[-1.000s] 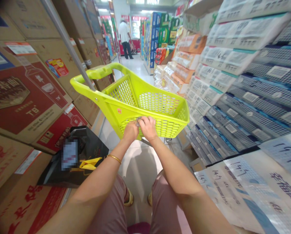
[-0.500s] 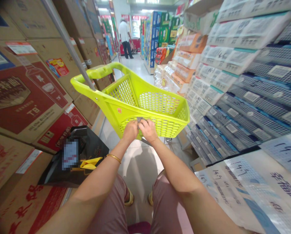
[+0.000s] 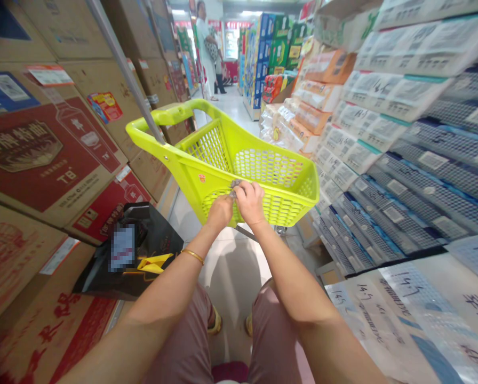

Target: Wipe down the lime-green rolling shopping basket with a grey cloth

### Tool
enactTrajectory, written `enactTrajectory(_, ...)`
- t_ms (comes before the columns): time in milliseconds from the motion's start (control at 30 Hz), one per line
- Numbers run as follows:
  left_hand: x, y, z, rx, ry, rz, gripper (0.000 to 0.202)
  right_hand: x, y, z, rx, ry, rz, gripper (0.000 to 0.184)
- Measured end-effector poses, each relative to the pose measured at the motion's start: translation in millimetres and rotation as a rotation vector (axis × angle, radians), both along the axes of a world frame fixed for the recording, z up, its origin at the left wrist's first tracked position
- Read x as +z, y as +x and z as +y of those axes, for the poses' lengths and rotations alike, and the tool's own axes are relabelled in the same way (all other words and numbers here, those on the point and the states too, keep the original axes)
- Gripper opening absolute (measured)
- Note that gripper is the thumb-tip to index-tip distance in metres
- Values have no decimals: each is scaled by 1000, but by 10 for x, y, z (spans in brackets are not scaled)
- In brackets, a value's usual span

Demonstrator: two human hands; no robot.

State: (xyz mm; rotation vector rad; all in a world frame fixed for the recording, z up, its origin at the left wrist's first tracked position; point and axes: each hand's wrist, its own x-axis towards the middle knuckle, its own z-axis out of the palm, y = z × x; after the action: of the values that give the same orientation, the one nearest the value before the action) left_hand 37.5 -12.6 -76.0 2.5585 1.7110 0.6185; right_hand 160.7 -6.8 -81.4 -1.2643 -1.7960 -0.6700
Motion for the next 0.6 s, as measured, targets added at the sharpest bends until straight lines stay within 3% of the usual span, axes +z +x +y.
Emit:
enactTrajectory(167, -14, -11, 8, -2, 21, 20, 29, 62, -26, 48, -40, -15, 15, 21)
enactTrajectory(333, 4, -18, 9, -40, -1, 12, 28, -153, 19, -5, 18, -171, -111, 22)
enactTrajectory(600, 28, -23, -7, -10, -16, 2, 21, -436, 116, -142, 96, -247, -314, 22)
